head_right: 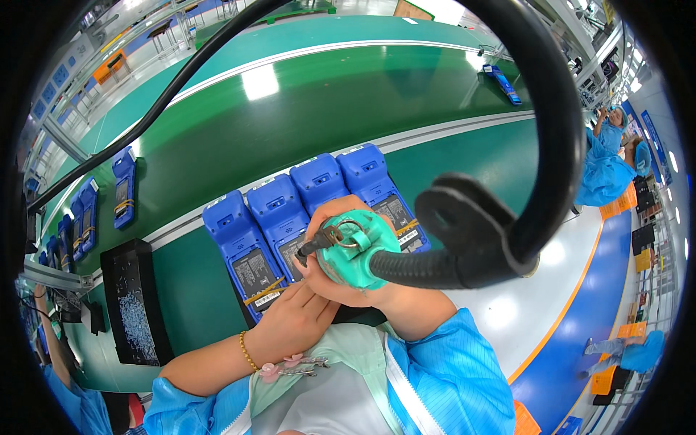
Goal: The person assembles electronic components into blue plastic housings by driving screws with an electric screwdriver.
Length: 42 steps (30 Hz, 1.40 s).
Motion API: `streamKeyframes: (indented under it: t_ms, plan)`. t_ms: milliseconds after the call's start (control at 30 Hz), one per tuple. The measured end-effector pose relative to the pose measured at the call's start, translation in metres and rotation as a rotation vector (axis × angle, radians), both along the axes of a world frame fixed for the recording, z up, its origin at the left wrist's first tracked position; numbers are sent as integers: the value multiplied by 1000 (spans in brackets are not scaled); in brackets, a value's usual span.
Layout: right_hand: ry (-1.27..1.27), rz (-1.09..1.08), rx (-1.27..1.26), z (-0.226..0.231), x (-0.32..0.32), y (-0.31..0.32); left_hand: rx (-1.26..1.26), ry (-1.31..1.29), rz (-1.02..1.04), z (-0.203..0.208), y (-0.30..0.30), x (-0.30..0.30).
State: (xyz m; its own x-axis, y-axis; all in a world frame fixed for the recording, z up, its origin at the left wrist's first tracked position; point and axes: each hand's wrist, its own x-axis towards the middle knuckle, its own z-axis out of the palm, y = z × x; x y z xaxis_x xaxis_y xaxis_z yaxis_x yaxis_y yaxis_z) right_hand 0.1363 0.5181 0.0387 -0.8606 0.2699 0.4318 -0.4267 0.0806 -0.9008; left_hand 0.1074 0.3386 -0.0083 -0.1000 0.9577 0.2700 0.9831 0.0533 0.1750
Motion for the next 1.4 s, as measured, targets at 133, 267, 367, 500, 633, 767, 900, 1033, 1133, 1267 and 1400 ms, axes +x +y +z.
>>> streamKeyframes:
  t_ms: [133,267,367,500,633,767,900,1033,1133,1267,1400]
  plan:
    - [16,1,1,2,3,0,-5,11,0,2,0,1]
    - [10,3,-236,11,4,0,-39,26,18,4,3,1]
    - [104,-4,-74,5,-3,16,22,63,-21,5,9,-2]
    - [174,31,86,-3,-6,20,-11,91,-8,3,15,-1]
    - [180,51,76,-3,-9,18,-39,90,0,1,15,-1]
    - [168,62,8,-4,-10,16,-27,92,-2,-2,16,-1]
    - [157,46,27,-6,-10,18,-7,92,-2,-3,16,-2]
    - [148,23,39,-7,-10,19,-13,83,-6,-1,16,-3]
    - [135,51,-12,-5,-13,13,-25,67,-12,-2,15,-3]
    - [184,53,125,-8,-14,15,-37,57,-11,-2,14,-3]
    - [153,27,116,-7,-12,14,-44,58,-15,-1,14,-3]
